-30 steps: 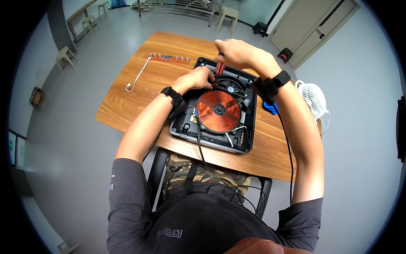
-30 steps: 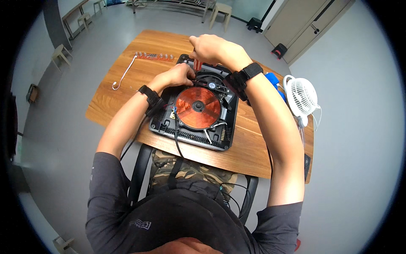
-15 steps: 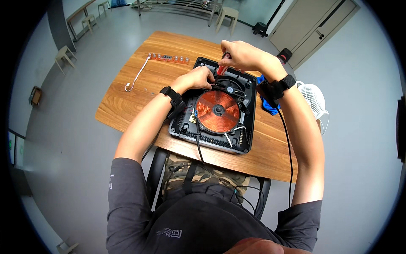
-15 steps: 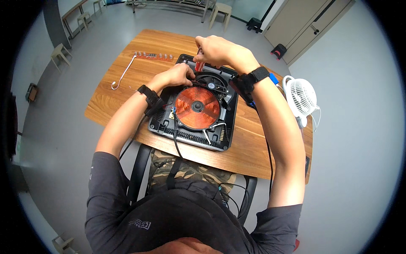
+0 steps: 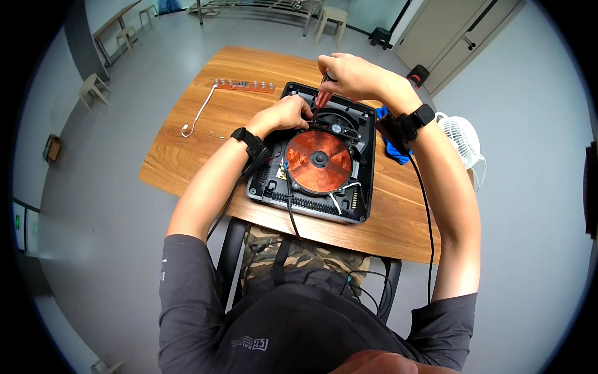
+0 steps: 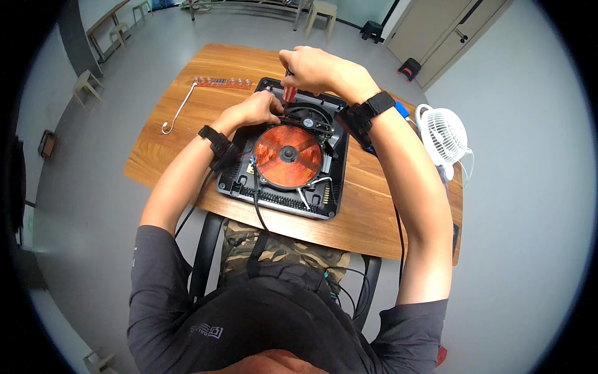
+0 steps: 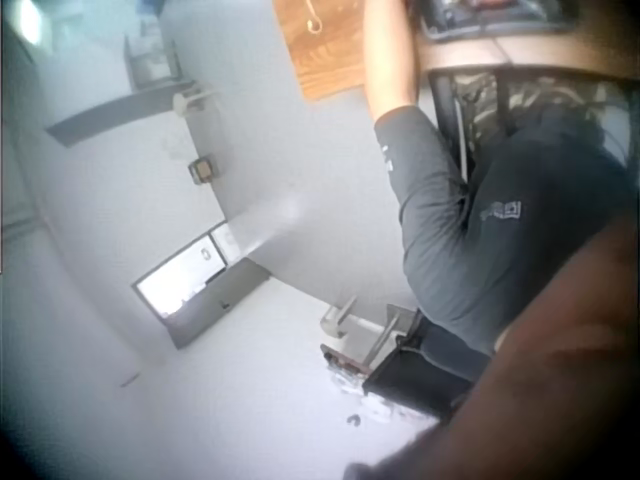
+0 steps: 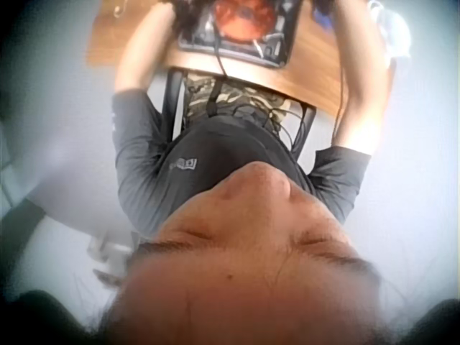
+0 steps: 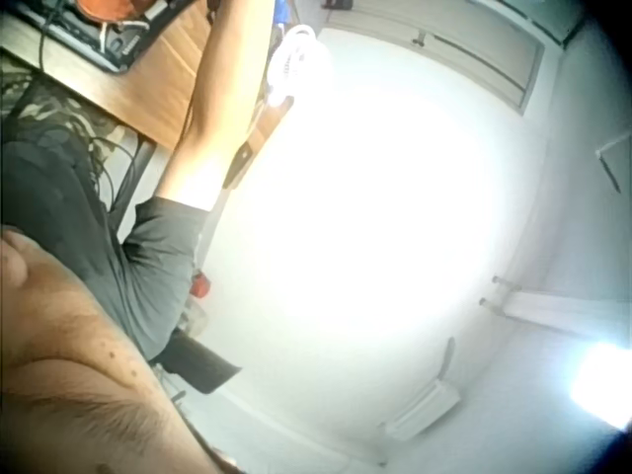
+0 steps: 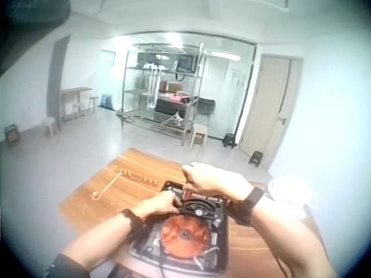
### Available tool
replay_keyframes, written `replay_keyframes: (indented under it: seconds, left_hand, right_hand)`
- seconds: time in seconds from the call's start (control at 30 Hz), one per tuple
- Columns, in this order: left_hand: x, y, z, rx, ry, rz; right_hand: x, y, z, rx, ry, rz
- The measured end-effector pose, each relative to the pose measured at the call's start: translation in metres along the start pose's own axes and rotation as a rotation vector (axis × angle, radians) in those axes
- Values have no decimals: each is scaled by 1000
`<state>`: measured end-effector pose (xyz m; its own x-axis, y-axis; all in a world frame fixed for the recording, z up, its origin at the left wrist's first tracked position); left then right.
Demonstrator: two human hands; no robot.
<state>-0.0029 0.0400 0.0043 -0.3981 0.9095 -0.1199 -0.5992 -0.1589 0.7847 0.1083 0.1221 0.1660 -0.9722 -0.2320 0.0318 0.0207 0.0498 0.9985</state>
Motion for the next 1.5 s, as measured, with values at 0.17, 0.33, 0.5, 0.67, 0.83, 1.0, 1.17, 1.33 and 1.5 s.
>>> replay_keyframes:
  seconds: [0.17, 0.33, 0.5, 0.67, 0.83, 1.0, 1.17, 1.33, 1.5]
  left_hand:
    - [0, 0, -3, 17, 17, 2]
    - [1, 0, -3, 25, -2, 1]
    - [0, 0, -2, 27, -8, 12]
    - [0, -1, -3, 20, -7, 25]
    - [-1, 1, -3, 27, -8, 19]
    - [-1, 0, 1, -2, 10, 19]
    - [-3, 2, 1, 34, 24, 17]
    - [-4, 2, 0, 15, 8, 25]
    - [0, 0, -4, 14, 10, 20]
  right_hand:
    - [4, -5, 6, -166, -115, -53]
    - [-9, 5, -2, -74, -174, 2]
    - [-5, -1, 4, 17, 54, 58]
    - [2, -3, -5, -115, -128, -33]
    - [-4, -1, -10, -139, -99, -3]
    - [-2, -6, -2, -25, 64, 55]
    - [7, -4, -6, -84, -135, -64]
    - [7, -4, -9, -131, -129, -38]
    - [7, -2, -10, 148, -152, -37]
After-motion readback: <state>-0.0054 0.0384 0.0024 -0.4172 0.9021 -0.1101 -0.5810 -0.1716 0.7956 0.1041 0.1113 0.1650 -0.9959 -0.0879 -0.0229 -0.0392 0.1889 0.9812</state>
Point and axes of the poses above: each hand's wrist, its own x-axis towards the middle knuckle, its own y-axis out of the back of the hand, z = x × y, the point moved 4 cm from there along x, towards the middle knuckle, and after that the axes turned 14 degrees about y, right-handed, at the moved point
